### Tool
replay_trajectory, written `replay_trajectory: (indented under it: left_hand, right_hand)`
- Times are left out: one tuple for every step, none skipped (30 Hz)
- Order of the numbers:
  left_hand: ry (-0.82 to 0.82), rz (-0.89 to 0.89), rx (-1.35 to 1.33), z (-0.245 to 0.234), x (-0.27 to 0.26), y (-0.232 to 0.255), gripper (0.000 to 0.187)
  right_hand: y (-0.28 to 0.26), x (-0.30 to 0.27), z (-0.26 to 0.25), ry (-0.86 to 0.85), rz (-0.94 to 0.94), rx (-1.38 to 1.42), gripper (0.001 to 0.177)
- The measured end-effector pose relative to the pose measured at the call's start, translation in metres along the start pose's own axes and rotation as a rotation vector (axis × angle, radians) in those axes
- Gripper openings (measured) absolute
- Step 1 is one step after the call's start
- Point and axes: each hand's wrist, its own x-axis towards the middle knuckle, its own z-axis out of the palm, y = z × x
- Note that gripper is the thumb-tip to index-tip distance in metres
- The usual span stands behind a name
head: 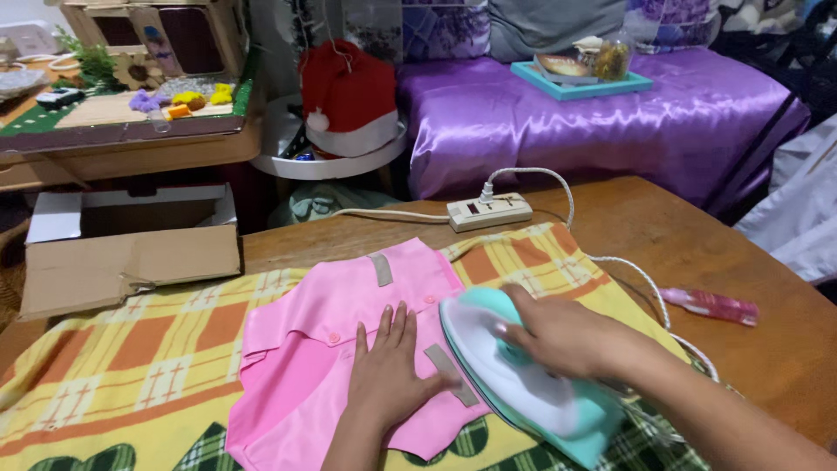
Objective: The person irons a pink shirt on a table using a handheld iron. They smooth the fabric with one hand while moving the iron over the shirt with the other, then flip the shirt to iron the other side.
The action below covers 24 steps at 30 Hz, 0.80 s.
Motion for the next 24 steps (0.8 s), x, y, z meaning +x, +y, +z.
replay_trajectory:
  left_hand:
    - [0.037,0.006,-0.017,0.002,0.0,-0.001,0.102]
    - [0.05,0.005,-0.043,0.003,0.001,-0.003,0.096]
    - [0.06,0.005,-0.071,0.006,0.0,-0.003,0.091]
    - [0.071,0.004,-0.098,0.008,0.0,-0.003,0.086]
    - [0.087,0.012,-0.097,0.01,0.0,-0.003,0.086]
    - [0.102,0.021,-0.095,0.012,0.0,-0.004,0.086]
    - [0.119,0.028,-0.09,0.013,0.0,-0.005,0.086]
    - [0.142,0.035,-0.102,0.014,0.0,-0.006,0.087]
    - [0.163,0.044,-0.112,0.016,0.001,-0.007,0.087]
    - [0.183,0.053,-0.122,0.018,0.0,-0.008,0.088]
    - [0.209,0.054,-0.144,0.018,0.0,-0.008,0.087]
    - [0.235,0.054,-0.166,0.018,-0.001,-0.008,0.087]
    - [0.261,0.058,-0.187,0.017,-0.001,-0.008,0.086]
    - [0.279,0.049,-0.254,0.016,-0.001,-0.009,0.086]
    - [0.293,0.04,-0.32,0.014,-0.002,-0.008,0.085]
    - [0.307,0.031,-0.387,0.011,-0.004,-0.008,0.084]
    - [0.33,0.012,-0.463,0.007,-0.005,-0.007,0.081]
    - [0.352,-0.008,-0.539,0.002,-0.007,-0.007,0.078]
    - [0.375,-0.028,-0.619,-0.003,-0.009,-0.004,0.075]
    - [0.318,-0.115,-0.772,-0.008,-0.011,-0.002,0.077]
    - [0.262,-0.203,-0.927,-0.014,-0.012,-0.002,0.08]
    - [0.204,-0.293,-1.079,-0.019,-0.012,-0.001,0.084]
    - [0.216,-0.281,-1.064,-0.022,-0.012,-0.001,0.082]
    - [0.228,-0.268,-1.047,-0.023,-0.01,-0.002,0.08]
  right_hand:
    - [0.003,-0.009,-0.001,-0.045,0.05,0.009,0.07]
    - [0.004,-0.014,-0.002,-0.088,0.101,0.018,0.073]
    - [0.004,-0.014,-0.004,-0.096,0.068,0.057,0.073]
    - [0.005,-0.014,-0.007,-0.103,0.036,0.097,0.073]
    - [0.006,-0.013,-0.009,-0.113,0.004,0.137,0.074]
    - [0.005,-0.01,-0.008,-0.108,0.008,0.102,0.073]
    - [0.003,-0.007,-0.008,-0.101,0.008,0.071,0.072]
    - [0.003,-0.003,-0.008,-0.094,0.008,0.039,0.071]
    - [0.001,0.002,-0.007,-0.086,-0.004,0.048,0.069]
    - [-0.001,0.008,-0.007,-0.078,-0.016,0.056,0.066]
    - [-0.002,0.014,-0.008,-0.065,-0.028,0.065,0.064]
    - [-0.004,0.019,-0.007,-0.061,-0.048,0.063,0.063]
    - [-0.007,0.024,-0.007,-0.055,-0.068,0.062,0.062]
    - [-0.009,0.027,-0.007,-0.049,-0.087,0.061,0.061]
    - [-0.009,0.029,-0.008,-0.06,-0.097,0.059,0.061]
    - [-0.008,0.03,-0.009,-0.072,-0.107,0.056,0.06]
    - [-0.009,0.03,-0.011,-0.083,-0.117,0.055,0.06]
    - [-0.009,0.029,-0.011,-0.087,-0.115,0.055,0.059]
    - [-0.009,0.026,-0.012,-0.093,-0.112,0.052,0.059]
    - [-0.009,0.022,-0.012,-0.099,-0.108,0.049,0.059]
    - [-0.009,0.016,-0.012,-0.116,-0.102,0.049,0.06]
    - [-0.009,0.009,-0.011,-0.133,-0.096,0.048,0.062]
    - [-0.01,0.003,-0.01,-0.152,-0.09,0.045,0.064]
    - [-0.011,-0.003,-0.007,-0.139,-0.101,0.021,0.064]
